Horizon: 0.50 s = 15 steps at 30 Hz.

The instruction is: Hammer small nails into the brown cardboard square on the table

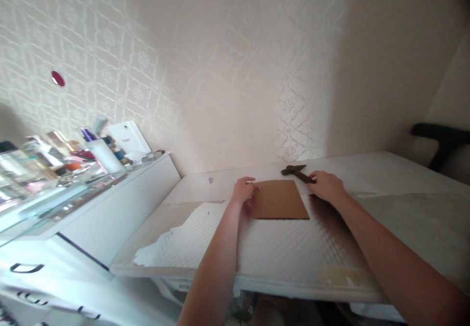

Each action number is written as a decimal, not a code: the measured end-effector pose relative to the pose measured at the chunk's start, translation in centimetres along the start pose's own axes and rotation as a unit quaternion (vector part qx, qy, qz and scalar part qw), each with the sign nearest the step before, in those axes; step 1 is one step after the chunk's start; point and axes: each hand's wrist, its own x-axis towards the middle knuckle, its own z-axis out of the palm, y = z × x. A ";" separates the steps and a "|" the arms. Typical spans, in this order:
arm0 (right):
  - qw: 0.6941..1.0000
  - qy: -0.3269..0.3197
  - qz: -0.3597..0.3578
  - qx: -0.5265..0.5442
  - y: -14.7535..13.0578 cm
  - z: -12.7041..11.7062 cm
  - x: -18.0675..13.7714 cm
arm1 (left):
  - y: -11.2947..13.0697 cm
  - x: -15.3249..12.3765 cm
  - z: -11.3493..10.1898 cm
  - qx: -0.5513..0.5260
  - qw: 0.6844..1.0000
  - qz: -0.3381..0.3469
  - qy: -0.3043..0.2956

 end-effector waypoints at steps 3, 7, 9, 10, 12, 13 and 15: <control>1.000 -0.010 -0.016 -0.009 0.1 0.3 0.0 | -0.2 0.1 0.1 0.011 1.000 0.005 0.002; 0.999 -0.016 -0.025 -0.023 0.0 0.4 -0.2 | -0.2 0.1 0.3 0.019 1.000 0.005 0.007; 0.999 -0.005 -0.032 -0.011 -0.3 -0.1 -0.3 | -0.1 0.0 0.4 0.027 1.000 0.003 0.012; 0.999 0.015 -0.041 0.003 -0.6 -0.5 -0.4 | -0.1 0.0 0.5 0.031 0.999 0.005 0.016; 0.993 0.080 -0.070 0.053 -1.5 -1.6 -0.7 | -0.1 -0.1 0.6 0.044 0.999 0.015 0.023; 0.984 0.123 -0.097 0.085 -2.1 -2.3 -1.0 | -0.1 -0.1 0.7 0.053 0.998 0.022 0.027; 0.955 0.214 -0.141 0.147 -3.3 -3.6 -1.7 | -0.1 -0.3 0.8 0.074 0.996 0.039 0.036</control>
